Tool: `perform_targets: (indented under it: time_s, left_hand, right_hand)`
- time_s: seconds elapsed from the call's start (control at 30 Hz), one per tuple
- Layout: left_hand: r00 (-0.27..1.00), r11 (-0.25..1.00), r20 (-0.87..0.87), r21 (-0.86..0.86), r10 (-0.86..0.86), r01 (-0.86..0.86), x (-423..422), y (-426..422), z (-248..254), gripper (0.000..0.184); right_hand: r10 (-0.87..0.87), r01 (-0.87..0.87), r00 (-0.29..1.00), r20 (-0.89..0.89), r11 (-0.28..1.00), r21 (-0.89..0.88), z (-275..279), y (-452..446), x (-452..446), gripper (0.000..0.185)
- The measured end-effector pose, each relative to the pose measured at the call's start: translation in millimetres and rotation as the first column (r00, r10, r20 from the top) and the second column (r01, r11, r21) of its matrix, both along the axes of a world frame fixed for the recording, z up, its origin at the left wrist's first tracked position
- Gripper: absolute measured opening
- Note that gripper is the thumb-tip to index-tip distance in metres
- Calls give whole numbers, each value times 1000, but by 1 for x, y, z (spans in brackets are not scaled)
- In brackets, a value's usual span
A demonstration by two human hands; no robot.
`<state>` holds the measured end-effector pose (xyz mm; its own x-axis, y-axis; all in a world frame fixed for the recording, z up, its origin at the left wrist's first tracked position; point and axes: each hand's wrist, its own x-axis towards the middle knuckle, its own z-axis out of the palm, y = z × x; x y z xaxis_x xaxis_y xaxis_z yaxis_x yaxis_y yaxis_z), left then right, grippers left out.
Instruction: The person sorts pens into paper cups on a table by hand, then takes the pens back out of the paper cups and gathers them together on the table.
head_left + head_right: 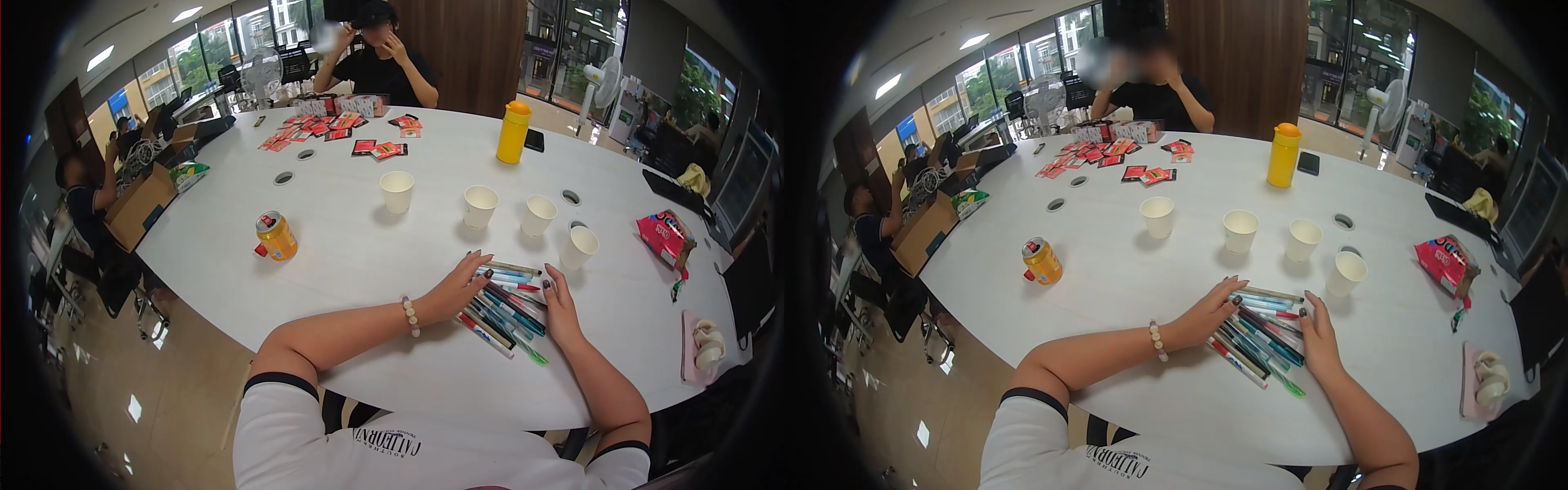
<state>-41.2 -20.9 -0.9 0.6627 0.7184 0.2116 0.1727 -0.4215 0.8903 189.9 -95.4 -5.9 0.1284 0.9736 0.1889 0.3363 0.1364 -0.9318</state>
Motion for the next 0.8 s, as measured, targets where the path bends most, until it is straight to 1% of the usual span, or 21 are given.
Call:
perform_targets:
  time_s: [0.03,0.1,0.13,0.17,0.23,0.27,0.33,0.37,0.43,0.47,0.53,0.57,0.63,0.67,0.73,0.8]
  left_hand:
    - [1000,1000,10,4,8,-8,1,-3,0,42]
    - [994,995,94,-93,53,-45,5,-10,-1,42]
    - [992,991,112,-128,61,-47,7,-14,-1,42]
    - [990,991,122,-127,65,-50,7,-17,-1,42]
    - [975,981,178,-164,135,-106,6,-22,-2,42]
    - [972,980,188,-166,138,-107,6,-21,-2,42]
    - [944,963,198,-101,264,-248,6,-13,-2,43]
    - [942,962,205,-106,268,-251,8,-7,-3,43]
    - [924,935,310,-336,225,-115,13,6,-4,44]
    - [921,933,314,-340,228,-115,15,10,-5,44]
    - [986,992,163,-127,45,-24,16,14,-5,44]
    - [985,992,164,-127,47,-27,17,14,-5,44]
    - [999,995,-54,101,5,1,19,13,-5,43]
    - [999,995,-54,100,6,-1,19,13,-4,43]
    - [996,987,-85,158,30,-16,18,10,-1,42]
    - [996,988,-88,155,32,-18,18,8,1,43]
  right_hand:
    - [8,-8,1000,10,1000,4,-1,1,-2,40]
    - [34,-32,998,-43,998,52,1,5,-6,40]
    - [59,-52,992,-111,997,64,5,4,-10,39]
    - [63,-53,988,-138,996,74,8,3,-11,40]
    - [24,-7,977,-213,997,80,8,5,-12,41]
    - [-2,23,968,-251,996,82,7,7,-11,42]
    - [-54,84,944,-325,993,79,5,12,-9,44]
    - [-72,107,932,-356,991,79,3,15,-8,45]
    - [-89,129,910,-405,989,74,0,21,-9,47]
    - [-88,127,913,-399,989,71,-2,25,-9,47]
    - [-46,93,863,-503,993,68,-6,32,-9,48]
    - [-44,90,864,-501,994,68,-7,33,-9,48]
    - [23,20,834,-552,997,72,-8,35,-7,48]
    - [24,18,833,-552,997,72,-6,35,-7,48]
    - [6,26,835,-550,998,51,-4,34,-8,44]
    - [7,32,833,-552,998,61,-7,35,-5,42]
